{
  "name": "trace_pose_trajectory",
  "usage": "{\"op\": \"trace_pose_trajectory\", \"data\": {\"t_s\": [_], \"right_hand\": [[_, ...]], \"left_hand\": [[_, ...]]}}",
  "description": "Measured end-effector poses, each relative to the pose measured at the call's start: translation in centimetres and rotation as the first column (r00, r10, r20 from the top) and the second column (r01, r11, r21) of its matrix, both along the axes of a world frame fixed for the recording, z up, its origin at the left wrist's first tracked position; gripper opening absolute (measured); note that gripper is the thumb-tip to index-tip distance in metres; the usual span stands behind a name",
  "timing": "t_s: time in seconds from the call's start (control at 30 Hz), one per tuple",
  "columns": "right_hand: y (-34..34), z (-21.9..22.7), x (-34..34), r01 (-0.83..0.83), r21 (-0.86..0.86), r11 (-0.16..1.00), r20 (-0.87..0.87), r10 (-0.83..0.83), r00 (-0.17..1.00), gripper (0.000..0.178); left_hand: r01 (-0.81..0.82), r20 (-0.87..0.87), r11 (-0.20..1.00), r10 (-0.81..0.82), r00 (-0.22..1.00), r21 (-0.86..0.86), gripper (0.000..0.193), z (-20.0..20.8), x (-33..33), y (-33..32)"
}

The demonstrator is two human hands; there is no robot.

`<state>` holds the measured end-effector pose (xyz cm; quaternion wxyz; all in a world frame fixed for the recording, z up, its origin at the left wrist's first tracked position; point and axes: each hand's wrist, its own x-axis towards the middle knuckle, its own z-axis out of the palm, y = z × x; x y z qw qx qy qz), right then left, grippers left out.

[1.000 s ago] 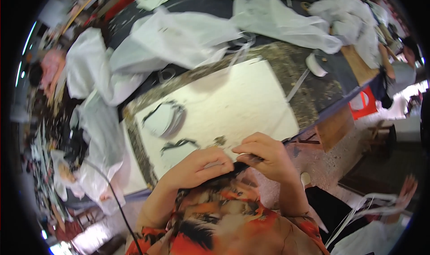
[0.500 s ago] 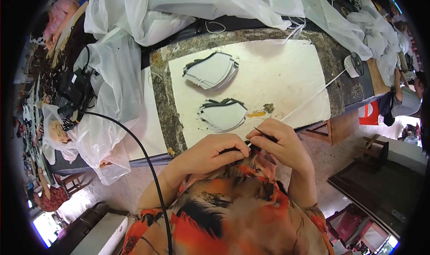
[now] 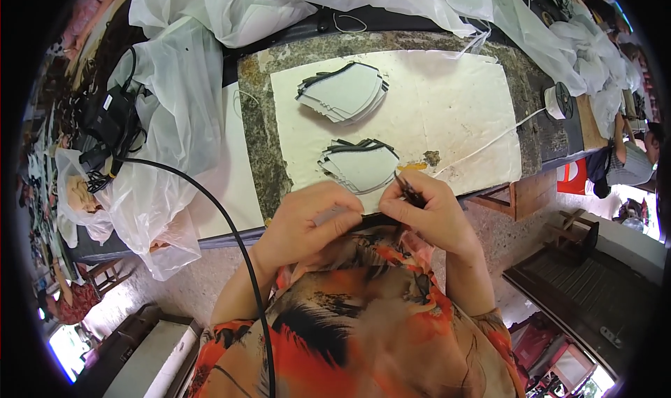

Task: The person trims excess material and threads from shoe upper components using snips.

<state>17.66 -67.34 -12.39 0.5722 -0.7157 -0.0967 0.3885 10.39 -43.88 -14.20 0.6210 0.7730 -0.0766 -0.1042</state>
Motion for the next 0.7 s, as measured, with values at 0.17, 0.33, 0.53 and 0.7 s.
{"op": "trace_pose_trajectory", "data": {"t_s": [0.17,0.33,0.53,0.7], "right_hand": [[-0.1,-0.3,-0.8,0.171,0.094,0.981,-0.092,-0.162,0.982,0.013],[1.2,0.8,-1.7,0.121,0.090,0.989,-0.162,-0.105,0.981,0.009],[1.6,0.5,-0.9,-0.238,0.147,0.960,0.388,0.166,0.906,0.009],[1.9,-0.8,2.1,0.231,0.030,0.972,0.040,-0.232,0.972,0.010]], "left_hand": [[-0.264,0.418,0.858,0.064,0.906,0.441,0.032,-1.6,0.4,-0.9],[-0.310,0.446,0.814,0.070,0.892,0.491,0.042,-3.2,-0.7,-1.8],[-0.359,0.521,0.783,0.053,0.852,0.508,0.044,-3.7,-2.0,-2.5],[-0.406,0.515,0.719,0.079,0.853,0.563,0.044,-4.0,-2.4,-3.3]]}}
